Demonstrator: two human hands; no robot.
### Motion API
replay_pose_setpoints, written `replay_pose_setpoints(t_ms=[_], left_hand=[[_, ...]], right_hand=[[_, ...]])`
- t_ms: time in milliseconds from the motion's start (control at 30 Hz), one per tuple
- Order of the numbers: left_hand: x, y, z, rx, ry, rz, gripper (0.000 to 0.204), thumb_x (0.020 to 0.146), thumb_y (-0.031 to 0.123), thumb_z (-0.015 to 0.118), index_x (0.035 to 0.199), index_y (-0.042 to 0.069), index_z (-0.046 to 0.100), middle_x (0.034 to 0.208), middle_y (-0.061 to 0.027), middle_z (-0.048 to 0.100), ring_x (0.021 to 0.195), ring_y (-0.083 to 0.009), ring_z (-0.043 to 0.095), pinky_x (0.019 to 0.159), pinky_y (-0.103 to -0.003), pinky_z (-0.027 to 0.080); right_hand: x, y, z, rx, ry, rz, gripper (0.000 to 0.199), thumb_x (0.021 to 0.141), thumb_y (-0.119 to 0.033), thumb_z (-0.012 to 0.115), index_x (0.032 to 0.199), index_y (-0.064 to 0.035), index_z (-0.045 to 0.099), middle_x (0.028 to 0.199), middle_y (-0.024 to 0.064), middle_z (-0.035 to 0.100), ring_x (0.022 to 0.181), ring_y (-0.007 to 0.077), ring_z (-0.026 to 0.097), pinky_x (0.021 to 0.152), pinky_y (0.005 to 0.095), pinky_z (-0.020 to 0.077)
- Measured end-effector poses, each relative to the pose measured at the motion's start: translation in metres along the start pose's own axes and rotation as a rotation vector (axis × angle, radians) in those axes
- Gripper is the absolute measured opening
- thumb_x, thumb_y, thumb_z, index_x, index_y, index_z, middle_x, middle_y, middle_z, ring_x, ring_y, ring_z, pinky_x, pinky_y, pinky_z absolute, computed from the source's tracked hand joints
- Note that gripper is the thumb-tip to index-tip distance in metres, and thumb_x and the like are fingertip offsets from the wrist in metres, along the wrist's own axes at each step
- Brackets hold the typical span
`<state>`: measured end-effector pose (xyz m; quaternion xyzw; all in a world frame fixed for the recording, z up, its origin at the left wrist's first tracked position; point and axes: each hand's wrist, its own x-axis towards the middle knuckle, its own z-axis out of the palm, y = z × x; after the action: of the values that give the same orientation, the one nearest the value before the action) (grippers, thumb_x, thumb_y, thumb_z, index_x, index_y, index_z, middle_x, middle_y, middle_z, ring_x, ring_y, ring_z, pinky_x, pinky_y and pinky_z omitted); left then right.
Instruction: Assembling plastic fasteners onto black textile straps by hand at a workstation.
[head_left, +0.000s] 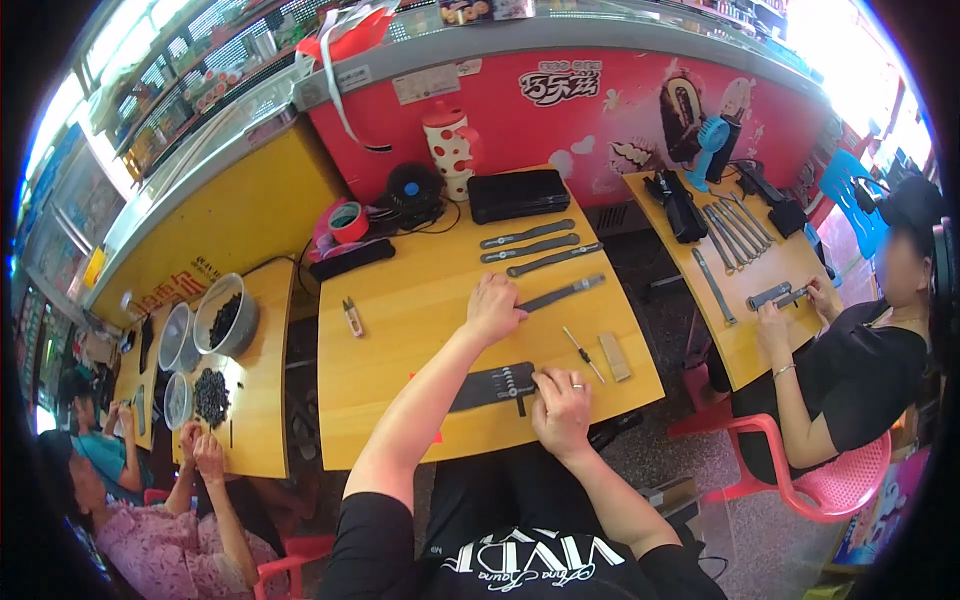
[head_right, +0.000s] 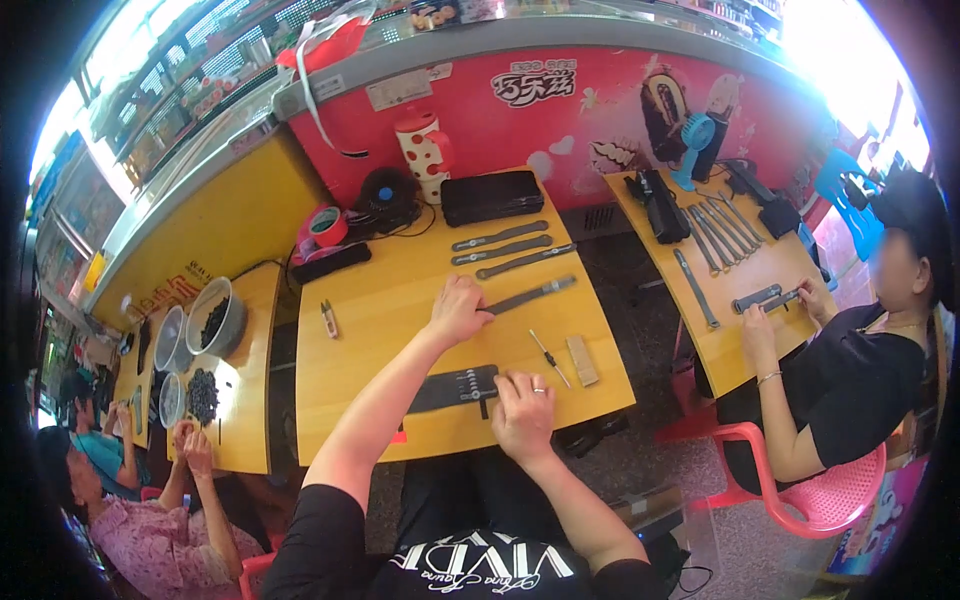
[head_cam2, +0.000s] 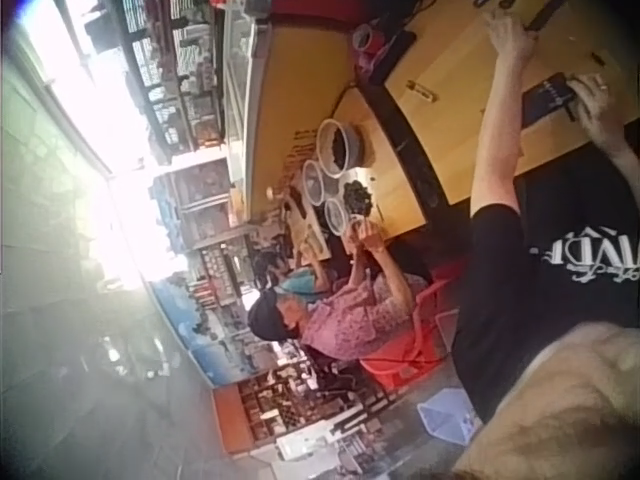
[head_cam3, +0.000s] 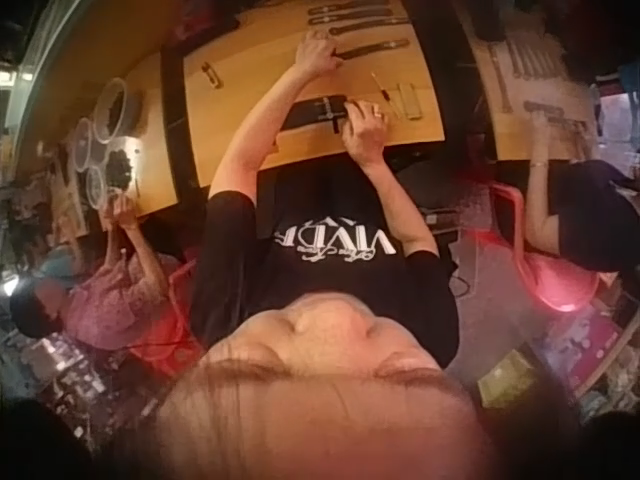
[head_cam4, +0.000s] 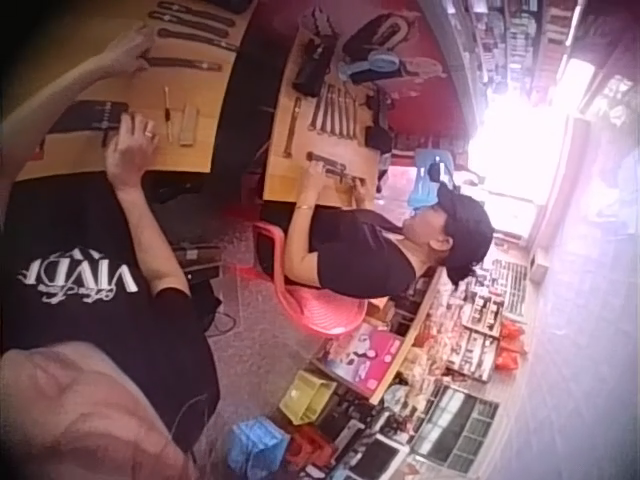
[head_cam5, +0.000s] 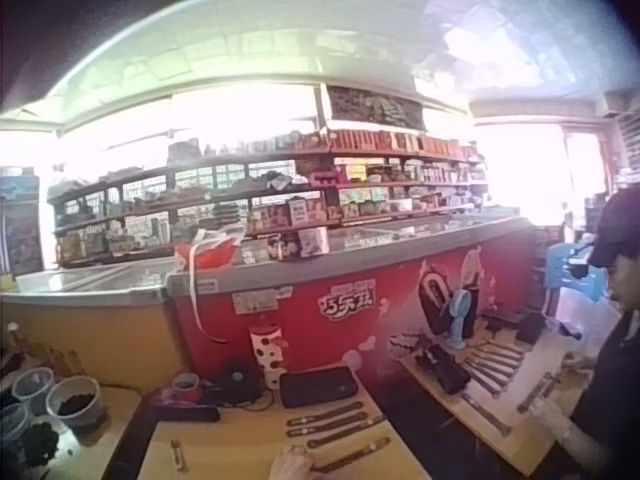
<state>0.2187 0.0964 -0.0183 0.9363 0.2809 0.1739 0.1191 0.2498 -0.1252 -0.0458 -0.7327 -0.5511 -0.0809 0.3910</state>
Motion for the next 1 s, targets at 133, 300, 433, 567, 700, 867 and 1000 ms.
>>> replay_pose_setpoints(t_ms=[133,300,433,567,700,867,1000], left_hand=[[0.002,-0.011,-0.007,-0.013,-0.083,0.062,0.019,0.073,0.015,0.078,0.079,0.005,0.064,0.085,-0.0146,0.065,0.09,-0.0359,0.059,0.078,-0.044,0.048],[-0.039,0.043,-0.081,-0.46,-0.02,0.163,0.017,0.08,0.01,0.072,0.082,0.002,0.058,0.07,-0.0167,0.063,0.068,-0.0369,0.063,0.062,-0.042,0.047],[-0.117,0.054,-0.129,-0.568,-0.179,0.168,0.016,0.081,0.006,0.072,0.081,0.002,0.057,0.071,-0.0143,0.063,0.067,-0.0326,0.063,0.06,-0.037,0.048],[-0.193,0.034,-0.126,-0.675,-0.143,0.044,0.018,0.078,-0.003,0.073,0.08,0.003,0.056,0.076,-0.0101,0.064,0.066,-0.0271,0.062,0.059,-0.033,0.047],[-0.239,0.03,-0.121,-0.79,-0.222,-0.148,0.019,0.077,-0.005,0.073,0.08,0.003,0.057,0.077,-0.0098,0.064,0.069,-0.0268,0.064,0.06,-0.033,0.049],[-0.249,0.034,-0.13,-0.832,-0.229,0.075,0.02,0.075,-0.007,0.073,0.08,0.002,0.057,0.08,-0.0097,0.065,0.074,-0.0254,0.067,0.063,-0.033,0.052],[-0.251,0.027,-0.134,-0.852,-0.2,0.011,0.019,0.074,-0.009,0.073,0.081,0.002,0.059,0.08,-0.0101,0.066,0.073,-0.0239,0.067,0.064,-0.032,0.052]], right_hand=[[0.002,-0.005,0.003,0.031,0.008,-0.008,0.031,0.072,-0.001,0.064,0.102,-0.0035,0.067,0.108,0.0101,0.064,0.099,0.03,0.058,0.08,0.0429,0.0426],[-0.001,0.019,-0.018,1.029,0.027,0.425,0.049,0.083,0.0,0.072,0.129,-0.0023,0.055,0.108,0.0123,0.064,0.093,0.0195,0.062,0.086,0.0326,0.05],[0.005,0.011,-0.069,1.64,-0.086,0.351,0.064,0.085,-0.008,0.075,0.14,-0.0022,0.043,0.107,0.0119,0.062,0.082,0.0132,0.059,0.074,0.025,0.0498],[-0.021,0.009,-0.064,1.288,-0.118,0.515,0.062,0.085,-0.024,0.077,0.136,-0.0021,0.049,0.107,0.0116,0.059,0.078,0.0117,0.056,0.059,0.0201,0.0437],[-0.011,-0.014,-0.075,0.473,-0.193,0.134,0.048,0.085,-0.034,0.075,0.122,-0.0049,0.064,0.121,0.0127,0.057,0.09,0.0184,0.06,0.066,0.027,0.0472],[-0.003,-0.013,-0.077,0.394,-0.333,-0.22,0.038,0.083,-0.023,0.078,0.115,-0.0058,0.067,0.114,0.0157,0.061,0.09,0.0261,0.063,0.072,0.0323,0.051],[-0.01,-0.002,-0.081,0.784,-0.67,0.057,0.016,0.082,0.003,0.069,0.097,-0.0004,0.07,0.082,0.0092,0.066,0.077,0.0196,0.064,0.068,0.0284,0.0498]])
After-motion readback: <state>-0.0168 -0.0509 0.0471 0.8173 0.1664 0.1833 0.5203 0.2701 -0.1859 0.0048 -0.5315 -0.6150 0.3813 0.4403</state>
